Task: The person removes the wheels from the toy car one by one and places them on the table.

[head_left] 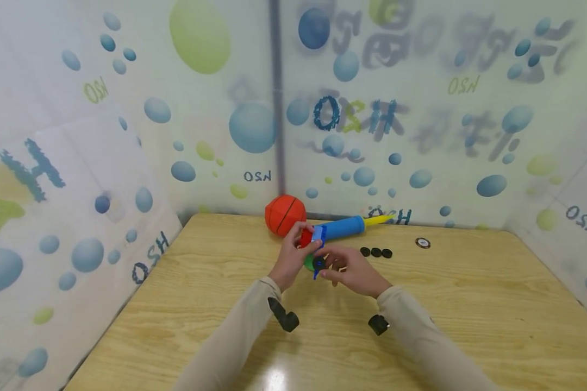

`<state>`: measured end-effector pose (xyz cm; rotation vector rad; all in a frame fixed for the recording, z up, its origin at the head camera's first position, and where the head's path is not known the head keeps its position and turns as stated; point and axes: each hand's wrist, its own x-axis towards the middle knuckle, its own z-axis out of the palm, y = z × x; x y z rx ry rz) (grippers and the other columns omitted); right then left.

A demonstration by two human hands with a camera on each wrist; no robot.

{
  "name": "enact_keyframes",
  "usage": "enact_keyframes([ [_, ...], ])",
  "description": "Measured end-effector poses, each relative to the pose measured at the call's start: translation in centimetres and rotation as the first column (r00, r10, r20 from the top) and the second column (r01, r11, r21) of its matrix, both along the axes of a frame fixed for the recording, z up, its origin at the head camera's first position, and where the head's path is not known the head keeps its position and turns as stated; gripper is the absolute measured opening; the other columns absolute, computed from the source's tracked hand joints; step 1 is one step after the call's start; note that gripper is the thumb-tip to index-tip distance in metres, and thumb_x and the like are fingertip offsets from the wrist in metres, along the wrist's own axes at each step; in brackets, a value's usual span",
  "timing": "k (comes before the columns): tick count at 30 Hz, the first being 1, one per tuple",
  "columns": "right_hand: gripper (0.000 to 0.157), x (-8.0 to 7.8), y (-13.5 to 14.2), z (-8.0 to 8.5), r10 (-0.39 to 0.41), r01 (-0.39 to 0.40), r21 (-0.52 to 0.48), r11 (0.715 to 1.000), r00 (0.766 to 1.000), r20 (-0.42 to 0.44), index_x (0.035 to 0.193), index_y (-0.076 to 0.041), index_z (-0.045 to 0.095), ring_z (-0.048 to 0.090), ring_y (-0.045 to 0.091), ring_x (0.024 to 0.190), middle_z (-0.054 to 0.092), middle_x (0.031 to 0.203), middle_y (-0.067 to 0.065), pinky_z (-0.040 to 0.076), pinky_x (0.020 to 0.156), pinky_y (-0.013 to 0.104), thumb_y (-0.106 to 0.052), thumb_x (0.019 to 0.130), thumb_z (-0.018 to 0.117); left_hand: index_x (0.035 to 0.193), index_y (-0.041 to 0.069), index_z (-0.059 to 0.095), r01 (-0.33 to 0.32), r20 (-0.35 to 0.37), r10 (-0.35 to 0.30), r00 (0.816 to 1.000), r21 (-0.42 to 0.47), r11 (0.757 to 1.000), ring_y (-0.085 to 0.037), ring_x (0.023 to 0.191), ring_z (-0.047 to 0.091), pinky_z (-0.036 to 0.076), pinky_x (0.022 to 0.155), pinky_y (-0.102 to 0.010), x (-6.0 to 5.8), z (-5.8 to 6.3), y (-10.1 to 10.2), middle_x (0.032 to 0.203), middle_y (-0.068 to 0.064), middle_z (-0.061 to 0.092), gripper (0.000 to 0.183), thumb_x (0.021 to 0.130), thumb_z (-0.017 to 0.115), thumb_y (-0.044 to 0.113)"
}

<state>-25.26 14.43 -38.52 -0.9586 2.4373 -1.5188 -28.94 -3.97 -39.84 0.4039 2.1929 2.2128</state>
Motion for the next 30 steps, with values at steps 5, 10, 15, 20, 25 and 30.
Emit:
enact_keyframes([
  [5,0.028,0.2,-0.7,-0.5,-0.042,0.043,-0.021,0.999,0.999,0.033,0.122,-0.004,0.062,0.06,0.036,0.059,0.063,0.082,0.016,0.057,0.059,0.044,-0.015,0.097,0.066,0.115,0.011,0.053,0.001,0.013,-0.002,1.0,0.028,1.0,-0.023,0.108,0.056,0.049,0.08,-0.025,0.0,-0.1,0.2,0.132,-0.007,0.054,0.024,0.096,0.066,0.011],
  [10,0.021,0.3,-1.2,-0.9,-0.105,0.107,-0.03,0.994,0.993,0.059,0.113,-0.005,0.061,0.057,0.022,0.054,0.059,0.076,0.01,0.055,0.056,0.043,-0.01,0.094,0.068,0.113,0.014,0.053,0.004,0.051,-0.006,0.999,0.032,0.999,-0.023,0.108,0.054,0.05,0.08,-0.024,0.3,-0.1,0.4,0.126,-0.007,0.055,0.022,0.096,0.066,0.01],
  [15,0.019,0.4,-1.5,-0.9,-0.14,0.142,-0.04,0.989,0.989,0.048,0.107,-0.004,0.062,0.054,0.016,0.052,0.057,0.072,0.008,0.052,0.051,0.033,-0.008,0.091,0.072,0.111,0.013,0.053,0.011,0.054,-0.013,0.998,0.043,0.999,-0.02,0.101,0.056,0.049,0.079,-0.025,0.5,-0.1,0.6,0.112,-0.007,0.058,0.023,0.095,0.066,0.006],
  [20,0.015,0.4,-1.5,-1.1,-0.149,0.149,-0.029,0.988,0.989,0.006,0.102,-0.006,0.063,0.055,0.015,0.052,0.06,0.072,0.011,0.053,0.051,0.03,-0.006,0.09,0.072,0.114,0.008,0.051,0.017,-0.006,-0.017,1.0,0.006,1.0,-0.019,0.096,0.057,0.049,0.079,-0.025,0.4,-0.4,0.7,0.111,-0.018,0.061,0.026,0.094,0.066,0.0],
  [25,0.013,1.2,-1.1,-1.5,-0.148,0.152,0.026,0.988,0.981,-0.124,0.096,-0.01,0.062,0.059,0.009,0.058,0.067,0.079,0.012,0.056,0.057,0.026,-0.003,0.09,0.071,0.115,0.007,0.053,0.012,-0.135,-0.032,0.99,-0.146,0.989,-0.025,0.106,0.057,0.051,0.084,-0.028,0.5,-0.6,1.0,0.12,-0.017,0.059,0.026,0.093,0.067,0.002],
  [30,0.012,1.7,0.0,-1.5,-0.17,0.196,0.053,0.979,0.935,-0.312,0.098,-0.008,0.064,0.062,0.008,0.059,0.067,0.076,0.007,0.055,0.058,0.021,-0.003,0.091,0.071,0.115,0.012,0.053,-0.013,-0.103,-0.01,0.995,-0.212,0.977,-0.027,0.108,0.057,0.052,0.081,-0.029,0.8,-0.5,0.4,0.121,-0.015,0.057,0.025,0.095,0.067,0.009],
])
